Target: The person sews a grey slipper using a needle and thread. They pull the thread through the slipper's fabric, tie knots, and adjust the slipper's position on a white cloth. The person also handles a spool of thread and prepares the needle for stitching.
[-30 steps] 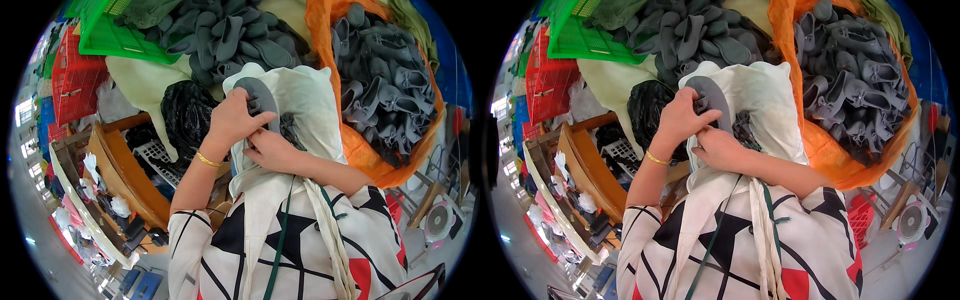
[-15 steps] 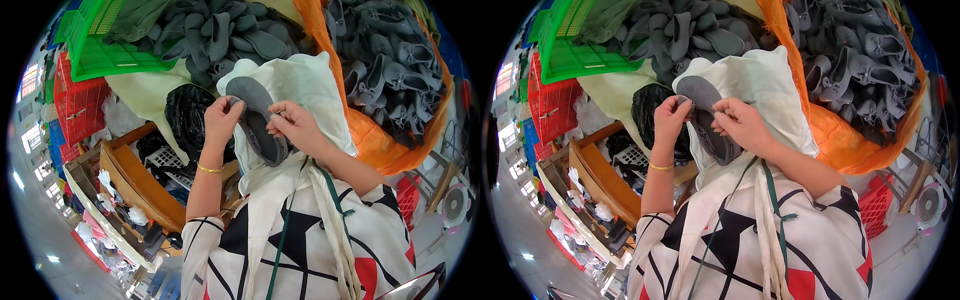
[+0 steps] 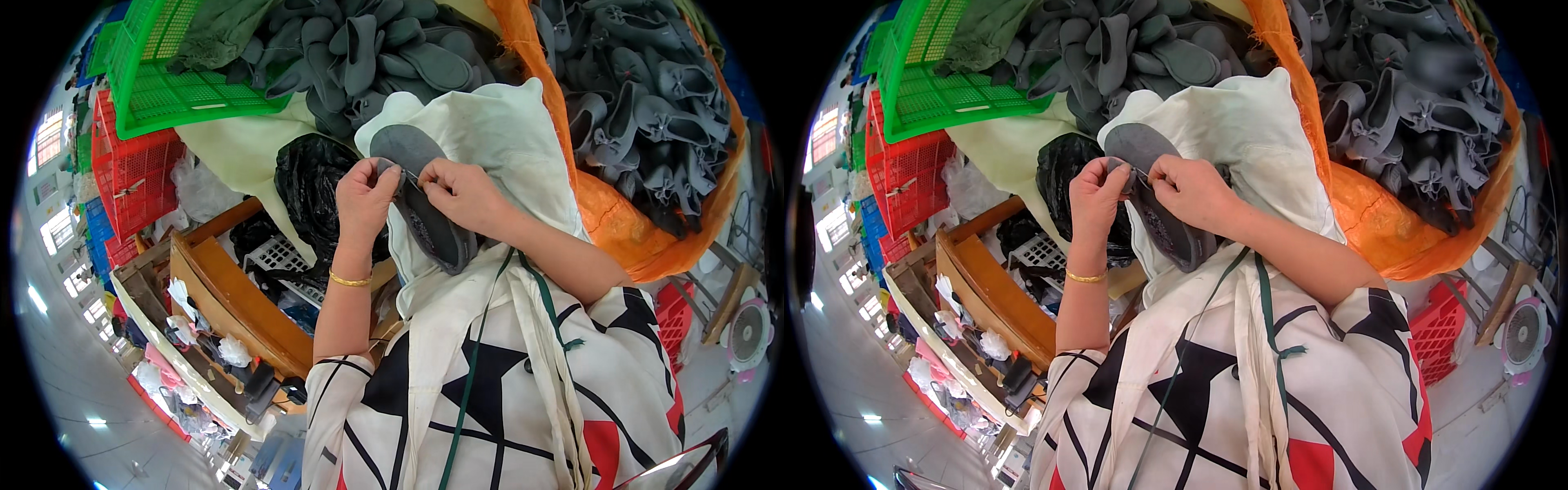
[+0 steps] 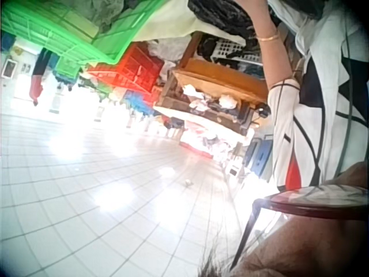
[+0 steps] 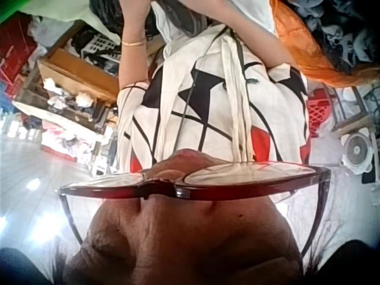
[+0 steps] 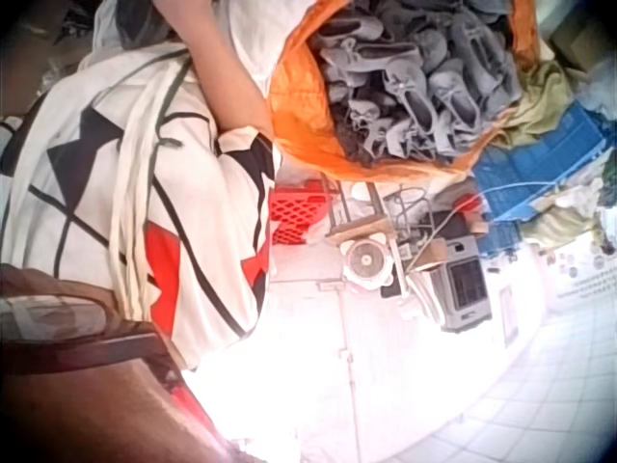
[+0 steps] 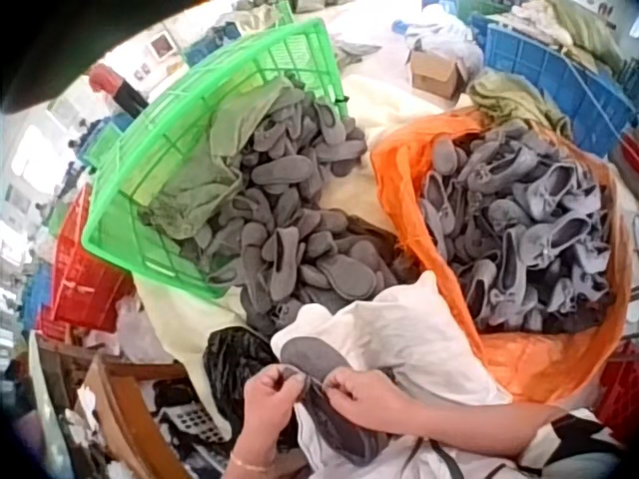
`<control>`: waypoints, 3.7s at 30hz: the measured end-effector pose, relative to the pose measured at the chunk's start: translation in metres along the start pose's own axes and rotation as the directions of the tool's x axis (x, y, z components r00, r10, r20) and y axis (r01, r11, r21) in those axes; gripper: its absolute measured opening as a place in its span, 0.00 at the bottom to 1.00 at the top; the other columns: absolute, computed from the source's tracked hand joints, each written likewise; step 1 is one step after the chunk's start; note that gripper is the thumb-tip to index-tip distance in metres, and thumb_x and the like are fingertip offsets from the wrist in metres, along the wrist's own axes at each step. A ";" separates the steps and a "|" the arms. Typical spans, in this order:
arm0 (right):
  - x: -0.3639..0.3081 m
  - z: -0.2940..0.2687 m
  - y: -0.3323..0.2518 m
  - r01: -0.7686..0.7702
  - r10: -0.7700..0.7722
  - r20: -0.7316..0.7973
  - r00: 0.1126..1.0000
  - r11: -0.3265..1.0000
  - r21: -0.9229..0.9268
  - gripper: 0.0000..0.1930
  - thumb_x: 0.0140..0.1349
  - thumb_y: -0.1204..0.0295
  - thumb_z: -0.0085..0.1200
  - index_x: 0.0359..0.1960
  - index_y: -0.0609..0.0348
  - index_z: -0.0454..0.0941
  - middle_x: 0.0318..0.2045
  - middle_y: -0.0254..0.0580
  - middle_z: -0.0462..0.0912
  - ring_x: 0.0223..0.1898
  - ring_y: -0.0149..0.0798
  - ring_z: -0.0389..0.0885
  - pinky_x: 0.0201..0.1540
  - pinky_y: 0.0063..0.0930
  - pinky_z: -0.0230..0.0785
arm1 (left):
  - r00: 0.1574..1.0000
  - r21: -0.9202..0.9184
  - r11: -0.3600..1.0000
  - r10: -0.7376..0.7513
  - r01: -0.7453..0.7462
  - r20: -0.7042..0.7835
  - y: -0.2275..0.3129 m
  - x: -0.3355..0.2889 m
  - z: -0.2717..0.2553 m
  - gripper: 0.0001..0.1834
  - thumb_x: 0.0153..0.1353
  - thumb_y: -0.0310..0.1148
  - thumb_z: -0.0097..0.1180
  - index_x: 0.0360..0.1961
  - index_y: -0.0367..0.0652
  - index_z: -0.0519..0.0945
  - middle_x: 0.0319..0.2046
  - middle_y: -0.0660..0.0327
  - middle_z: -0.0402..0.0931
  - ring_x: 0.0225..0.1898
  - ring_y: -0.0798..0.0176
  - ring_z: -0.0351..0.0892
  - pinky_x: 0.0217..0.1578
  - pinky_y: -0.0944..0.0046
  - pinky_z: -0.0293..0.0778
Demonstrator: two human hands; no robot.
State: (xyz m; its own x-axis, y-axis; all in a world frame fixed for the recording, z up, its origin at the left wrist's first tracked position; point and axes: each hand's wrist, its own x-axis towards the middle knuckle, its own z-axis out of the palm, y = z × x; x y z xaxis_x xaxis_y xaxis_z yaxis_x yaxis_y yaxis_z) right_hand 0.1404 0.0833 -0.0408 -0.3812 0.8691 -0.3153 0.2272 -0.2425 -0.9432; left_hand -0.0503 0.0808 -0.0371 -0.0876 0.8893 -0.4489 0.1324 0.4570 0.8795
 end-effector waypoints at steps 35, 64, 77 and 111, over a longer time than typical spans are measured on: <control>0.015 -0.002 0.021 0.308 -0.323 0.043 0.946 0.842 -0.443 0.04 0.64 0.73 0.50 0.39 0.54 0.74 0.28 0.47 0.82 0.30 0.53 0.81 0.30 0.43 0.72 | 0.987 -0.040 0.990 -0.132 0.136 0.090 0.008 0.007 -0.004 0.04 0.61 0.30 0.57 0.33 0.41 0.81 0.25 0.70 0.77 0.22 0.79 0.72 0.23 0.77 0.69; 0.031 0.016 0.006 0.145 -0.147 -0.020 0.989 0.986 -0.084 0.05 0.67 0.74 0.46 0.41 0.60 0.67 0.26 0.54 0.78 0.28 0.56 0.78 0.32 0.42 0.70 | 0.986 -0.222 0.966 -0.105 0.133 0.133 -0.005 0.005 -0.007 0.06 0.63 0.30 0.56 0.37 0.40 0.81 0.29 0.69 0.79 0.27 0.77 0.75 0.28 0.74 0.74; 0.050 0.015 0.007 0.457 -0.525 -0.192 0.829 0.834 -0.308 0.05 0.66 0.69 0.51 0.34 0.57 0.73 0.32 0.39 0.79 0.28 0.41 0.80 0.30 0.31 0.71 | 0.998 -0.150 0.987 -0.047 0.053 0.041 -0.009 0.005 0.005 0.07 0.60 0.28 0.62 0.37 0.35 0.82 0.30 0.65 0.81 0.25 0.76 0.75 0.26 0.76 0.72; 0.024 -0.035 -0.007 0.370 -0.372 0.132 0.919 0.697 -0.614 0.08 0.50 0.66 0.58 0.21 0.56 0.76 0.26 0.43 0.77 0.33 0.48 0.79 0.35 0.41 0.72 | 0.692 0.892 0.102 0.671 -0.441 0.265 0.001 -0.028 0.038 0.19 0.53 0.30 0.61 0.48 0.41 0.78 0.37 0.60 0.76 0.36 0.55 0.78 0.34 0.60 0.76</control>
State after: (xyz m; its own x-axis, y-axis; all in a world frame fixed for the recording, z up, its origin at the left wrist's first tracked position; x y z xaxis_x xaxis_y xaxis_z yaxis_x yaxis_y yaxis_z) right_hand 0.1609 0.1209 -0.0377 -0.5528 0.8320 0.0473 0.5676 0.4175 -0.7096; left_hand -0.0107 0.0572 -0.0302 0.2899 0.9271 0.2376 0.9327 -0.3293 0.1471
